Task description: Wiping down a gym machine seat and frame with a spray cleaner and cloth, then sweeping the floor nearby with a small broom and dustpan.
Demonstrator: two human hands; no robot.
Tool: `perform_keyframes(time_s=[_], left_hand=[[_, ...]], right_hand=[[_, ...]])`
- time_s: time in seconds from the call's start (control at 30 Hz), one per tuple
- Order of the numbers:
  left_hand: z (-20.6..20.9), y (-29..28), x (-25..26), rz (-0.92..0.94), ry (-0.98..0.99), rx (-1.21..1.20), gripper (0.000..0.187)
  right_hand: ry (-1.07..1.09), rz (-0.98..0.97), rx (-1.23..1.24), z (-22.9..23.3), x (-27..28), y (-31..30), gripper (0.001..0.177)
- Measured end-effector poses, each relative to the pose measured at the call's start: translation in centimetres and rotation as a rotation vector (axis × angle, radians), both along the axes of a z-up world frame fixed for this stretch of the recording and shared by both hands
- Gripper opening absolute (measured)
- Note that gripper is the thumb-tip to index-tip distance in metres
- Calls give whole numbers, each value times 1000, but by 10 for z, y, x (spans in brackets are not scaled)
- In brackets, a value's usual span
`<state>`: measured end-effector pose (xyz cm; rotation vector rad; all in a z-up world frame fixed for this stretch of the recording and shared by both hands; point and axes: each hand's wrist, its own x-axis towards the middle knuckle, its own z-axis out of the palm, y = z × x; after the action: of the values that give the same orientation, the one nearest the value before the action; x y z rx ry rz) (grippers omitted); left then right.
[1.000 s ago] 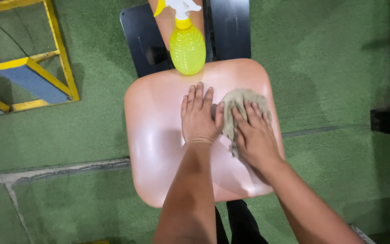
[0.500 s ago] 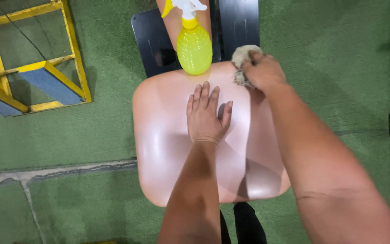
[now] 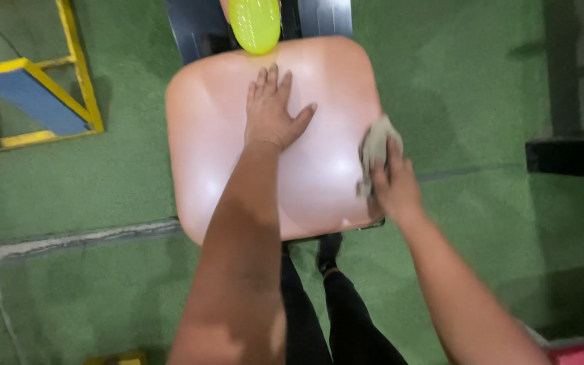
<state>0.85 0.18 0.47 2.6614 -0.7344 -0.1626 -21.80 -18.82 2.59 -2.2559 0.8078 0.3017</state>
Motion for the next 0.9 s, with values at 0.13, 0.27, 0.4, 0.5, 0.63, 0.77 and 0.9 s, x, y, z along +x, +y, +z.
perform_keyframes(time_s=[0.13,0.27,0.4,0.5,0.63,0.77,0.9], left_hand=[[4,21,-64,51,45,-25,80],[48,40,-139,21,-113,-325,59],[49,75,-210,42,-4,-479,58],[61,84,-231,161,-45,-505,59],[65,114,-228,294,-76,-461,61],[40,156,-218,464,-173,-487,56],[14,188,-211,645,-285,-561,53]], right_hand=[[-79,33,47,25,-57,35,73],[-275,227,-207,24,-65,59,67],[-247,553,-480,-2,-71,79,73],[-279,736,-500,7,-47,114,80],[-280,1006,-566,37,1,173,65],[-472,1109,-441,51,36,239,57],[-408,1330,-499,30,55,285,57]])
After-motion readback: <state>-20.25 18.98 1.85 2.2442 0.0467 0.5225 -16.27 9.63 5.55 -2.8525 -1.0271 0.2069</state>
